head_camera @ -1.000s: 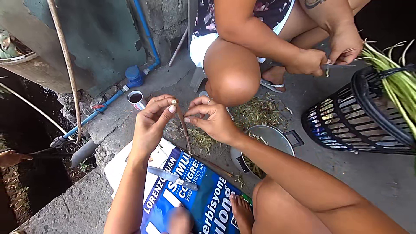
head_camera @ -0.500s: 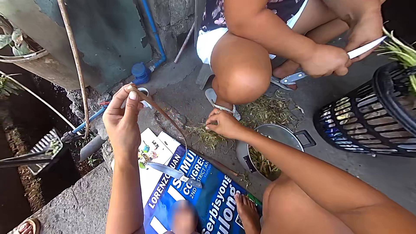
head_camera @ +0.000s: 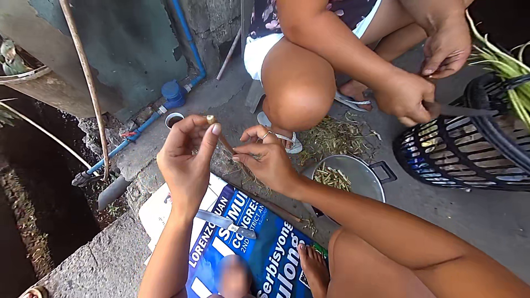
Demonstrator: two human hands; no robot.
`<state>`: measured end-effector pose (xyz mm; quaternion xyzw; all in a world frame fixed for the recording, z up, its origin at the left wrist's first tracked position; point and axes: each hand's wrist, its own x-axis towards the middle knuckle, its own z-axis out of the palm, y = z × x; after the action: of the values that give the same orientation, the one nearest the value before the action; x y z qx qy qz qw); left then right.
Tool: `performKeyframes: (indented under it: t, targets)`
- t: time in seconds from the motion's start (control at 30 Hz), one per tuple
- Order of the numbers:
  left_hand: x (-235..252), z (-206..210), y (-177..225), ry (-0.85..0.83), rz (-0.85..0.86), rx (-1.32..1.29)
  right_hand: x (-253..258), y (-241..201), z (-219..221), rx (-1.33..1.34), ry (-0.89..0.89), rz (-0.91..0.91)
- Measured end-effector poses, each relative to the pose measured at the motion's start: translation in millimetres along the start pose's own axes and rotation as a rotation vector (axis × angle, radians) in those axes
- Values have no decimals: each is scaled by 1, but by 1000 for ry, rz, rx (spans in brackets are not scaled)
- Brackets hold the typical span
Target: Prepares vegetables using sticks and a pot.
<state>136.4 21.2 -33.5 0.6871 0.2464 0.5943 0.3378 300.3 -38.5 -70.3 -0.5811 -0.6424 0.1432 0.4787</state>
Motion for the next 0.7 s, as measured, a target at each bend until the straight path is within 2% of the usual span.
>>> performKeyframes:
  t: [0.3,0.4,0.57,0.7]
  targets:
    - [-1,-9,-4,28,-66,68,3,12,-12,-149,-80,-152]
    - [3,-18,-5,45,-53,72,-1,22,-11,-250,-156,-207]
    - [10,-39,-6,102,-19,73,1,39,-11,-331,-381,-88]
    - [15,-69,-6,195,29,152,9,65,-17,-444,-603,121]
